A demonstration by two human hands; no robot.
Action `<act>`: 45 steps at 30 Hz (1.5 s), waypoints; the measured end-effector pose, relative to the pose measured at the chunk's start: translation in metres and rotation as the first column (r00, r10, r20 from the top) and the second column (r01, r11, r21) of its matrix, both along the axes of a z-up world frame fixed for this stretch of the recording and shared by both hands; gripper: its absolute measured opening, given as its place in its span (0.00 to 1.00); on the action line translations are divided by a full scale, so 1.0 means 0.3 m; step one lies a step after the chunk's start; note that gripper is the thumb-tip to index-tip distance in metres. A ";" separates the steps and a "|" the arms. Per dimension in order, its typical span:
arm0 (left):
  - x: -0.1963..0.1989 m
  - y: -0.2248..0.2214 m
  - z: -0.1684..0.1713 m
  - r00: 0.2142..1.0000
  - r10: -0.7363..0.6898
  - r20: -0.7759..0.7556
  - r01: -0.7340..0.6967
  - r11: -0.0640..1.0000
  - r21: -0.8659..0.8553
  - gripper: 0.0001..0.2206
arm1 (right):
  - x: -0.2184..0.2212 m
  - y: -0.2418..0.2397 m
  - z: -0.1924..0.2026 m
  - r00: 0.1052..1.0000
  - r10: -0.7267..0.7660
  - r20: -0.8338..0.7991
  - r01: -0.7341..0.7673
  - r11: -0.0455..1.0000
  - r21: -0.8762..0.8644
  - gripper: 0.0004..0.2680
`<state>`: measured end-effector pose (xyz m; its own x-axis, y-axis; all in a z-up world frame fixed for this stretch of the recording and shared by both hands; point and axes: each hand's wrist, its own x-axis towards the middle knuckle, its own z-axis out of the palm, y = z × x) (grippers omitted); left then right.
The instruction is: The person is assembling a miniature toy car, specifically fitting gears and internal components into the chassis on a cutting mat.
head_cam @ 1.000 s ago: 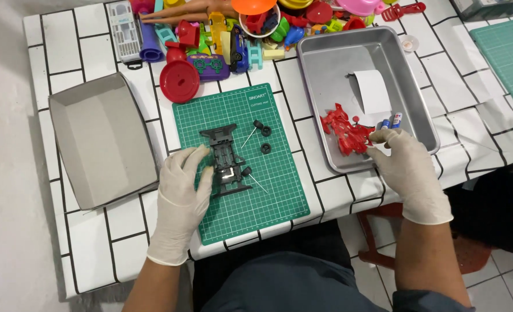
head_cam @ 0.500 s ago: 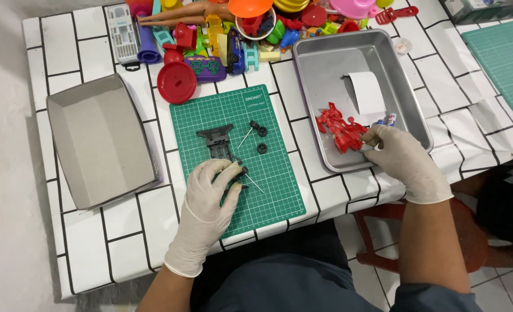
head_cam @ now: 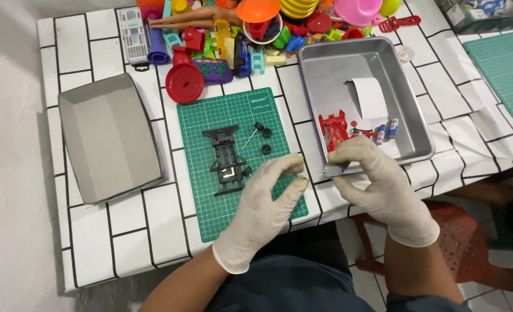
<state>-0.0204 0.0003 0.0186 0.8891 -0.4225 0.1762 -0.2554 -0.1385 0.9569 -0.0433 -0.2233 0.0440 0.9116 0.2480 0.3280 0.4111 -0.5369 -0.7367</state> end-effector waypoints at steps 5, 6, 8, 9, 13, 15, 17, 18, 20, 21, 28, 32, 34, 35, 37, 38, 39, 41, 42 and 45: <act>-0.006 -0.006 0.011 0.952 -0.118 -0.283 0.031 0.956 -0.292 0.15 | 0.025 0.074 -0.011 0.981 0.166 0.106 -0.159 0.985 -0.072 0.15; -0.006 -0.001 0.002 0.924 -0.140 -0.357 0.009 0.938 -0.345 0.12 | 0.028 0.088 -0.009 0.976 0.181 0.121 -0.170 0.981 -0.095 0.16; -0.003 -0.007 -0.005 0.896 -0.129 -0.426 -0.058 0.915 -0.399 0.12 | 0.038 0.113 -0.048 0.983 0.116 0.140 -0.116 0.993 -0.005 0.16; -0.002 -0.008 -0.010 0.861 -0.127 -0.493 -0.126 0.886 -0.447 0.11 | 0.043 0.127 -0.067 0.988 0.045 0.151 -0.058 0.995 0.085 0.17; -0.007 0.011 -0.076 0.836 -0.171 -0.522 -0.207 0.782 -0.587 0.12 | 0.070 0.164 -0.171 0.993 0.079 0.093 -0.107 0.930 0.352 0.21; -0.008 0.024 -0.102 0.812 -0.222 -0.540 -0.246 0.708 -0.662 0.10 | 0.075 0.212 -0.201 0.995 0.078 0.055 -0.095 0.874 0.477 0.16; -0.004 0.042 -0.148 0.811 -0.227 -0.539 -0.243 0.708 -0.663 0.10 | 0.082 0.248 -0.205 0.997 0.073 0.038 -0.082 0.854 0.514 0.14; -0.004 0.051 -0.171 0.809 -0.235 -0.539 -0.237 0.709 -0.665 0.10 | 0.084 0.266 -0.207 0.998 0.064 0.020 -0.065 0.833 0.550 0.13; 0.001 0.098 -0.131 0.842 -0.183 -0.507 -0.214 0.749 -0.627 0.12 | 0.098 0.282 -0.190 0.997 0.081 -0.013 -0.059 0.817 0.574 0.13; 0.002 0.123 -0.111 0.873 -0.138 -0.468 -0.189 0.789 -0.584 0.15 | 0.104 0.292 -0.180 0.995 0.093 -0.043 -0.049 0.801 0.597 0.14; 0.029 0.363 -0.216 0.937 0.337 0.093 -0.348 0.925 0.152 0.23 | 0.193 0.333 -0.124 0.994 0.097 -0.048 -0.080 0.959 0.271 0.12; 0.052 0.374 -0.303 0.934 0.205 0.293 -0.311 0.868 0.387 0.33 | 0.213 0.392 -0.165 0.987 0.113 -0.114 -0.117 0.993 -0.025 0.12; 0.062 0.363 -0.330 0.913 0.174 0.370 -0.335 0.837 0.433 0.34 | 0.224 0.409 -0.194 0.986 0.104 -0.133 -0.123 0.981 -0.149 0.11; 0.067 0.358 -0.336 0.907 0.168 0.385 -0.347 0.818 0.460 0.34 | 0.232 0.419 -0.206 0.985 0.089 -0.150 -0.117 0.975 -0.190 0.11; 0.076 0.355 -0.360 0.903 0.163 0.398 -0.358 0.798 0.485 0.35 | 0.245 0.431 -0.236 0.983 0.074 -0.169 -0.113 0.966 -0.232 0.11; 0.080 0.356 -0.379 0.891 0.157 0.426 -0.376 0.781 0.499 0.34 | 0.250 0.433 -0.253 0.981 0.084 -0.173 -0.131 0.953 -0.275 0.11; 0.085 0.356 -0.398 0.879 0.151 0.453 -0.394 0.764 0.511 0.34 | 0.255 0.435 -0.271 0.980 0.094 -0.178 -0.148 0.937 -0.317 0.10; 0.089 0.359 -0.411 0.879 0.153 0.452 -0.393 0.769 0.504 0.32 | 0.248 0.455 -0.255 0.980 0.096 -0.173 -0.156 0.912 -0.379 0.10; 0.093 0.360 -0.416 0.878 0.155 0.453 -0.392 0.774 0.497 0.30 | 0.245 0.464 -0.247 0.982 0.097 -0.165 -0.161 0.884 -0.440 0.09; 0.101 0.362 -0.425 0.869 0.158 0.468 -0.406 0.769 0.494 0.27 | 0.257 0.469 -0.274 0.989 0.132 -0.064 -0.145 0.813 -0.564 0.08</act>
